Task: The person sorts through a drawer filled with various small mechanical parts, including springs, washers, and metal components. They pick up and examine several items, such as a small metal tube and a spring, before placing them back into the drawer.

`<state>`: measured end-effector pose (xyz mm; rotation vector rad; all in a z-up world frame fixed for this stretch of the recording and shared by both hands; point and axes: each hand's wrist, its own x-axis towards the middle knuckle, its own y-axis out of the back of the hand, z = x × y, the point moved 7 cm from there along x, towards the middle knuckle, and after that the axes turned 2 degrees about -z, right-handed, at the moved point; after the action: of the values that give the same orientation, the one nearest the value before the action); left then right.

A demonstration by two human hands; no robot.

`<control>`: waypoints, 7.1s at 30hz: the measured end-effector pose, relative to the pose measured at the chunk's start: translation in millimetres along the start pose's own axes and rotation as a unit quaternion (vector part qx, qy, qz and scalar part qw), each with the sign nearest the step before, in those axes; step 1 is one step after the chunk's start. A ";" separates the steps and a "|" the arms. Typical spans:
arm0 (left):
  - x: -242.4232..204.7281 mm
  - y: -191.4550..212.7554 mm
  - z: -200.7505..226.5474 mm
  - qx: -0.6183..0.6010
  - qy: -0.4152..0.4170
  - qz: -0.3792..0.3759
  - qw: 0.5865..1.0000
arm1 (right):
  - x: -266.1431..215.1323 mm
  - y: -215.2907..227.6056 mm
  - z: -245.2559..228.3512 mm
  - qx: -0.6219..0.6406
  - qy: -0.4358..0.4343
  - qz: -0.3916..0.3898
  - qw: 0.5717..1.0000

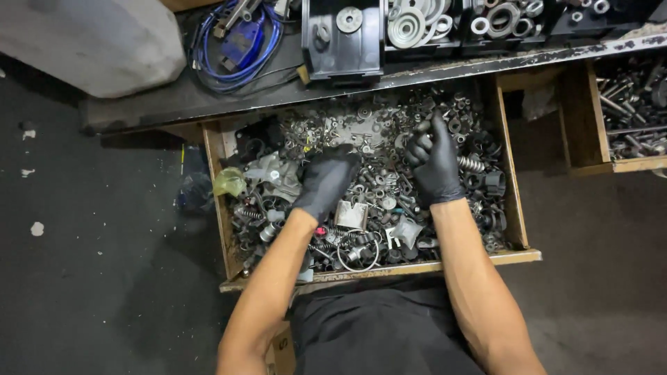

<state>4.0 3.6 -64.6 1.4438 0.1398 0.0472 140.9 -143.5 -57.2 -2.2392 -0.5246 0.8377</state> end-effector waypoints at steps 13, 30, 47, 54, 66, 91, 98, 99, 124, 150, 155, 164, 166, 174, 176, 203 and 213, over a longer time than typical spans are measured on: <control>27.8 -45.0 -12.3 0.057 0.034 0.069 0.995 | 4.6 8.1 3.3 -0.008 0.019 -0.009 1.000; -31.6 43.7 -20.9 0.013 0.155 -0.096 0.983 | 2.8 4.8 14.7 -0.060 -0.017 -0.010 0.998; 13.6 -2.4 -135.9 -0.072 0.207 0.080 0.972 | 7.1 14.3 14.4 -0.070 -0.035 -0.011 0.997; 17.8 -14.9 -152.0 -0.048 0.204 0.109 0.972 | -22.4 -32.0 15.4 -0.061 -0.067 -0.085 0.992; -23.6 89.8 -28.0 -0.331 0.151 0.113 0.925 | -9.7 -9.3 81.8 -0.011 -0.166 -0.088 0.982; -2.0 87.6 39.3 -0.253 0.067 0.217 0.941 | -32.7 -43.5 54.5 0.029 -0.141 -0.034 0.989; -9.5 105.8 11.6 0.033 0.222 0.107 0.969 | 6.6 10.0 59.5 -0.053 -0.102 0.009 0.993; -6.7 100.8 8.8 0.034 0.221 0.110 0.968 | 3.9 2.6 56.9 -0.054 -0.100 0.006 0.994; -44.9 41.6 62.6 -0.216 -0.119 0.109 0.963 | -3.2 -8.1 39.6 -0.079 -0.068 -0.016 0.994; 38.4 -6.1 -139.8 -0.023 0.134 0.078 0.988 | -8.9 -10.7 33.9 -0.066 -0.071 -0.003 0.995; 32.7 -25.2 -148.3 -0.157 0.239 -0.007 0.958 | -28.9 -44.5 34.0 -0.097 -0.079 -0.048 0.991; 44.2 -25.9 -132.8 -0.117 0.239 -0.098 0.959 | -29.2 -39.5 30.6 -0.111 -0.049 -0.061 0.991; 43.3 -23.1 -130.7 -0.120 0.258 -0.099 0.954 | -26.6 -36.2 32.7 -0.105 -0.047 -0.057 0.992; 35.2 -3.9 -108.7 -0.130 0.357 -0.110 0.918 | -19.3 -24.5 32.7 -0.050 -0.044 -0.018 0.998; 36.4 40.1 -66.2 -0.243 0.182 0.162 0.939 | -16.4 -25.7 32.1 -0.017 -0.060 -0.037 0.997; 60.9 29.1 60.6 -0.063 0.056 -0.129 0.988 | -9.8 27.0 -14.0 0.135 0.081 0.114 0.981; 99.0 41.2 50.3 0.018 0.040 0.028 0.999 | -10.8 29.0 -16.6 0.125 0.100 0.115 0.980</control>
<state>110.5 -29.2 -24.4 1.4829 0.1652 0.1493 148.4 -177.1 -64.1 -2.1424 -0.0620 0.7355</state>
